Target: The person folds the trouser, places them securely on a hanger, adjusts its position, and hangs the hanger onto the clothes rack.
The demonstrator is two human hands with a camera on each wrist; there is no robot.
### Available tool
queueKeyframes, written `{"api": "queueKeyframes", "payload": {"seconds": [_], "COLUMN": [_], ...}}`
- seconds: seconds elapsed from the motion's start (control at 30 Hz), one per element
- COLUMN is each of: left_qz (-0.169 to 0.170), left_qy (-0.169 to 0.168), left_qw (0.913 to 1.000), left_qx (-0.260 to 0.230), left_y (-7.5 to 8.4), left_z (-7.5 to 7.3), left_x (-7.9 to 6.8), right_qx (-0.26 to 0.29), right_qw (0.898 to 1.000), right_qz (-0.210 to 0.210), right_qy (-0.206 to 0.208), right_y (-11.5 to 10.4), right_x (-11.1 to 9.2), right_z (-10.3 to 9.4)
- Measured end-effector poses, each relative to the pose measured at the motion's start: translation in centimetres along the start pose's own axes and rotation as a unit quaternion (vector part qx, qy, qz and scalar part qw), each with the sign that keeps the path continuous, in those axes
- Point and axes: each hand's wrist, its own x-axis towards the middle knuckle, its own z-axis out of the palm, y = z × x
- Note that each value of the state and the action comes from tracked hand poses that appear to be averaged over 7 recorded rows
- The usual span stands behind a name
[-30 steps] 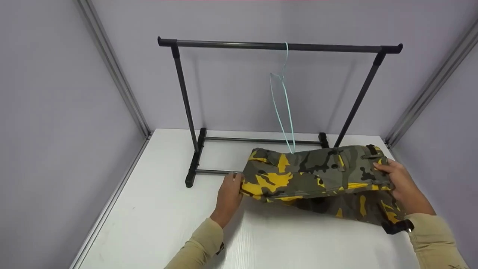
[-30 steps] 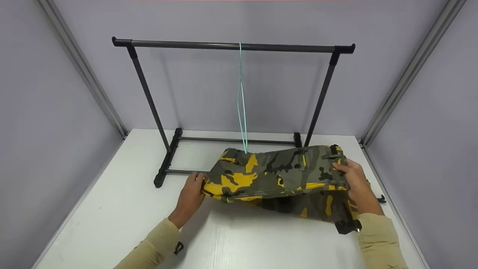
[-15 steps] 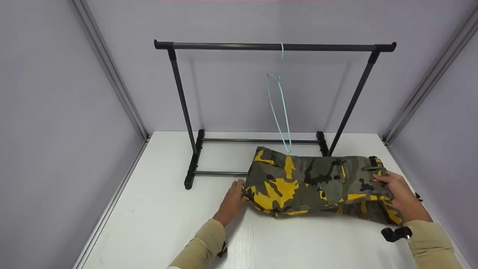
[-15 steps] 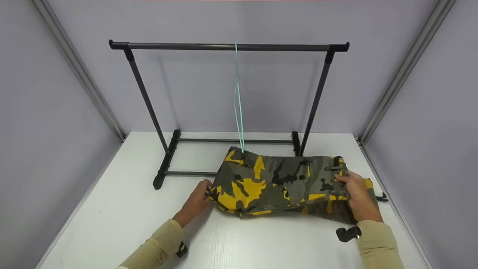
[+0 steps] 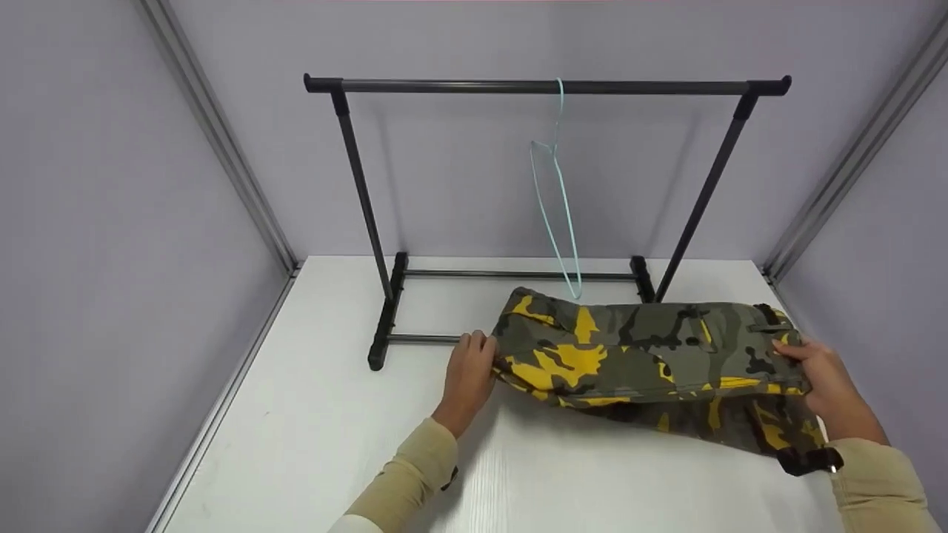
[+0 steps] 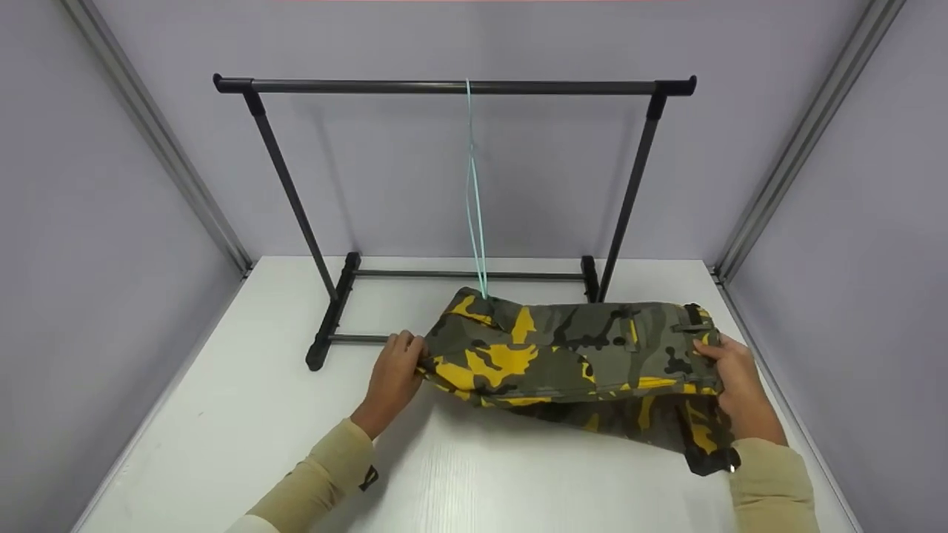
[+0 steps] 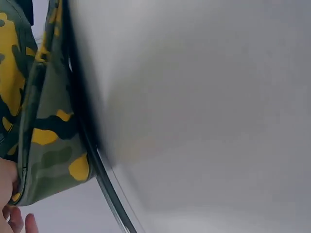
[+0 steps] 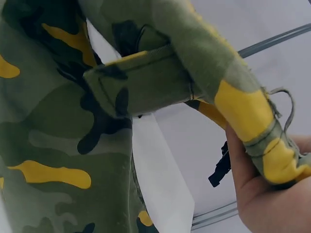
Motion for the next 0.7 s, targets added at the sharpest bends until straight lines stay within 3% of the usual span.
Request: {"api": "queueKeyframes", "payload": {"seconds": [0.1, 0.17, 0.27, 0.4, 0.57, 0.7], "left_qz": [-0.028, -0.051, -0.061, -0.040, 0.004, -0.005], "left_qy": [-0.052, -0.079, -0.091, -0.066, 0.009, 0.037], "left_qw": [0.9965, 0.9900, 0.9826, 0.9875, 0.9989, 0.9992], "left_qx": [-0.060, -0.105, -0.150, -0.137, -0.045, -0.017], "left_y": [0.0, -0.4, -1.1, -1.2, -1.0, -0.9], "left_z": [0.9, 1.5, 2.3, 2.3, 1.2, 0.7], "left_x": [-0.4, -1.0, -1.6, -1.6, -0.8, -0.8], "right_qx": [0.062, 0.076, 0.074, 0.078, 0.051, 0.050], "right_qw": [0.998, 0.997, 0.996, 0.996, 0.999, 0.999], "right_qz": [0.012, 0.017, 0.017, 0.013, 0.002, -0.013], "right_qy": [-0.016, -0.029, -0.040, -0.033, -0.011, -0.016], "right_y": [0.7, 1.3, 1.9, 2.2, 1.9, 2.0], "right_x": [-0.4, -0.5, -0.2, 0.2, 0.1, -0.6], "right_z": [-0.4, -0.4, -0.2, -0.2, -0.5, -1.3]}}
